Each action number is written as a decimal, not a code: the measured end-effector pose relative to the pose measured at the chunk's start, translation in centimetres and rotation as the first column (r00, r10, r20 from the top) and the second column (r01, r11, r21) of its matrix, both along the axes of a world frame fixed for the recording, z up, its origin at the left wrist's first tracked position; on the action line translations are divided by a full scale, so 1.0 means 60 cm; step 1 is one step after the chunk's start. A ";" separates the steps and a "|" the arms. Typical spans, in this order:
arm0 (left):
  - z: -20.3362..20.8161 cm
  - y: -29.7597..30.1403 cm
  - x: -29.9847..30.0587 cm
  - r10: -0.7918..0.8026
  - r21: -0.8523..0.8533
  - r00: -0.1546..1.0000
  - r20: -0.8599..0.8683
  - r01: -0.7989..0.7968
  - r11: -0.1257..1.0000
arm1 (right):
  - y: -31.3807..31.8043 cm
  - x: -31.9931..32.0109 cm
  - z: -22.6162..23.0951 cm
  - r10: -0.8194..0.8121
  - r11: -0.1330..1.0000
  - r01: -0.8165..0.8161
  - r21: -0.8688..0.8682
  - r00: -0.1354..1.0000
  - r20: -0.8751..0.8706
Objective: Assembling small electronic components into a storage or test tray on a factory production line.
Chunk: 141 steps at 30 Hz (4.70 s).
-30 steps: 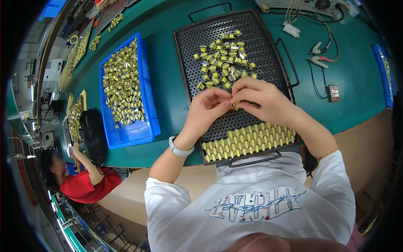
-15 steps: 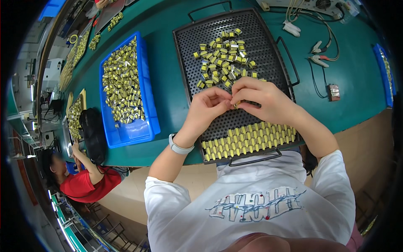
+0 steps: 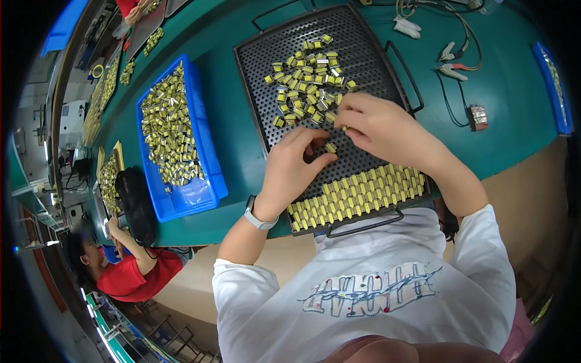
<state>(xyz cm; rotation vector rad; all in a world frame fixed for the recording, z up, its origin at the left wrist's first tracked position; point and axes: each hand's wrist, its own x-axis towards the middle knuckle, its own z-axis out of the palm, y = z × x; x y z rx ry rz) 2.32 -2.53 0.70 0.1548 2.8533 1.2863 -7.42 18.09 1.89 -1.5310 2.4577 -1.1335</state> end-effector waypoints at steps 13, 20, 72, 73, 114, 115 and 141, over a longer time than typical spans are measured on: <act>-0.001 0.000 0.001 -0.022 0.033 0.999 0.027 0.021 0.999 | -0.009 0.015 -0.008 0.110 0.978 -0.157 0.137 0.948 0.300; 0.014 -0.019 -0.008 -0.033 0.068 0.999 0.008 0.033 0.997 | -0.004 0.015 0.000 0.105 0.979 -0.148 0.139 0.955 0.277; -0.004 -0.030 -0.003 -0.140 0.815 0.953 0.270 -0.149 0.560 | -0.017 0.014 -0.001 0.083 0.978 -0.067 -0.196 0.993 0.078; -0.005 -0.031 -0.003 -0.131 0.811 0.955 0.265 -0.147 0.566 | -0.017 0.014 0.000 0.082 0.978 -0.066 -0.196 0.994 0.077; -0.014 -0.026 -0.005 -0.165 0.813 0.924 0.344 -0.205 0.545 | -0.012 0.012 0.020 0.147 0.989 -0.133 -0.062 0.922 0.359; -0.012 -0.028 -0.007 -0.186 0.810 0.920 0.346 -0.193 0.555 | -0.013 0.011 0.019 0.130 0.991 -0.115 -0.063 0.916 0.380; -0.011 -0.031 -0.006 -0.340 0.826 0.890 0.304 -0.069 0.559 | -0.011 0.009 0.020 0.202 0.979 -0.187 -0.076 0.913 0.354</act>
